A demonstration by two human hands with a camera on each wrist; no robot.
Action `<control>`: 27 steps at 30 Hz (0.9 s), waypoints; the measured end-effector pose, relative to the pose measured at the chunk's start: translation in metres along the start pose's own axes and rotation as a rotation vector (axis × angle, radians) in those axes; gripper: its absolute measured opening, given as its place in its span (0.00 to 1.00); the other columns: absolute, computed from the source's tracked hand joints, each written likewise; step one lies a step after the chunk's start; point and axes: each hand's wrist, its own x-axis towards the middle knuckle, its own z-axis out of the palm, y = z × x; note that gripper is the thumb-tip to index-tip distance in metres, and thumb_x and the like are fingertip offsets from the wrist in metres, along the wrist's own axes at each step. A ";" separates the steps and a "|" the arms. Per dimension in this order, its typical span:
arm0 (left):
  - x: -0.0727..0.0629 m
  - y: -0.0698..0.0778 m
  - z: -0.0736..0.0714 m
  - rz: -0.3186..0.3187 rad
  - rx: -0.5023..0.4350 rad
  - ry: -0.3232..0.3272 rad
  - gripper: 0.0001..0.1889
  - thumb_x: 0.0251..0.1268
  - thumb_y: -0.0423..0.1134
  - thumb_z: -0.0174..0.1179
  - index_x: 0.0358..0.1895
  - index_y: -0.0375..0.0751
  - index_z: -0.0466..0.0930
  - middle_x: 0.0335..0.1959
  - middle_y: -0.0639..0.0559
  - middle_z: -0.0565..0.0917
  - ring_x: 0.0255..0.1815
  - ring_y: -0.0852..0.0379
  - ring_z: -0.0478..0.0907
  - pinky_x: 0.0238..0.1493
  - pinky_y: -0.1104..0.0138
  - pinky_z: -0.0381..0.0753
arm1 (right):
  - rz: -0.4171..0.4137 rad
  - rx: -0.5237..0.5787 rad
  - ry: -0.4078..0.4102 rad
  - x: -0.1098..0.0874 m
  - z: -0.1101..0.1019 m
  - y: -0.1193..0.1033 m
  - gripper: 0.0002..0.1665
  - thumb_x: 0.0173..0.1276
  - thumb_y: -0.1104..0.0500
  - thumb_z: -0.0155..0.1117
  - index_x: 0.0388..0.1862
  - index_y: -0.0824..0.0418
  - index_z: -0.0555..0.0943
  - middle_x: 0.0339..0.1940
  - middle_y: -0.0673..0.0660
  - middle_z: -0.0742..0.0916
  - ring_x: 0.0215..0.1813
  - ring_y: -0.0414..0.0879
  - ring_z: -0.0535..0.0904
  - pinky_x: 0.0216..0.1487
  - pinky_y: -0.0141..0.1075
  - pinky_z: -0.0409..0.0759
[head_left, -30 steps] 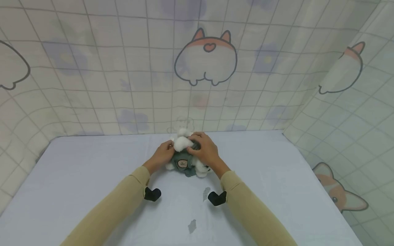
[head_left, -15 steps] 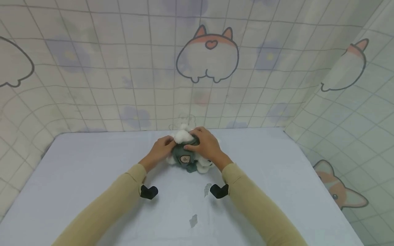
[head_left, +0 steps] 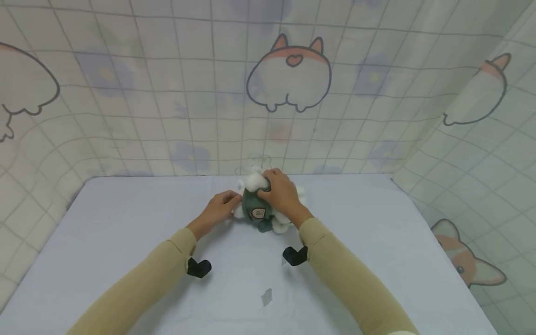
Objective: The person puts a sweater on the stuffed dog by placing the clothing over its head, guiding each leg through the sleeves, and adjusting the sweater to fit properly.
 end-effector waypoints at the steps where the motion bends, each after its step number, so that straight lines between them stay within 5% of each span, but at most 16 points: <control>1: 0.000 0.000 0.001 0.008 -0.008 0.006 0.21 0.75 0.52 0.47 0.57 0.40 0.76 0.57 0.43 0.80 0.53 0.50 0.78 0.47 0.64 0.83 | 0.009 0.015 0.010 0.000 -0.001 0.000 0.28 0.65 0.51 0.67 0.61 0.58 0.74 0.60 0.57 0.78 0.58 0.53 0.77 0.57 0.47 0.78; 16: -0.004 0.014 0.001 0.149 -0.137 0.089 0.25 0.75 0.56 0.45 0.59 0.39 0.72 0.55 0.40 0.78 0.54 0.45 0.79 0.50 0.58 0.84 | 0.111 0.305 0.216 -0.010 -0.022 0.015 0.18 0.68 0.54 0.62 0.53 0.61 0.73 0.51 0.58 0.80 0.52 0.53 0.77 0.54 0.48 0.78; 27: -0.007 0.016 0.003 0.162 -0.239 -0.018 0.32 0.76 0.60 0.38 0.63 0.34 0.69 0.60 0.36 0.76 0.58 0.41 0.77 0.53 0.54 0.82 | 0.265 0.568 0.362 -0.014 -0.015 0.020 0.18 0.68 0.55 0.60 0.53 0.61 0.72 0.54 0.57 0.79 0.55 0.53 0.77 0.55 0.44 0.80</control>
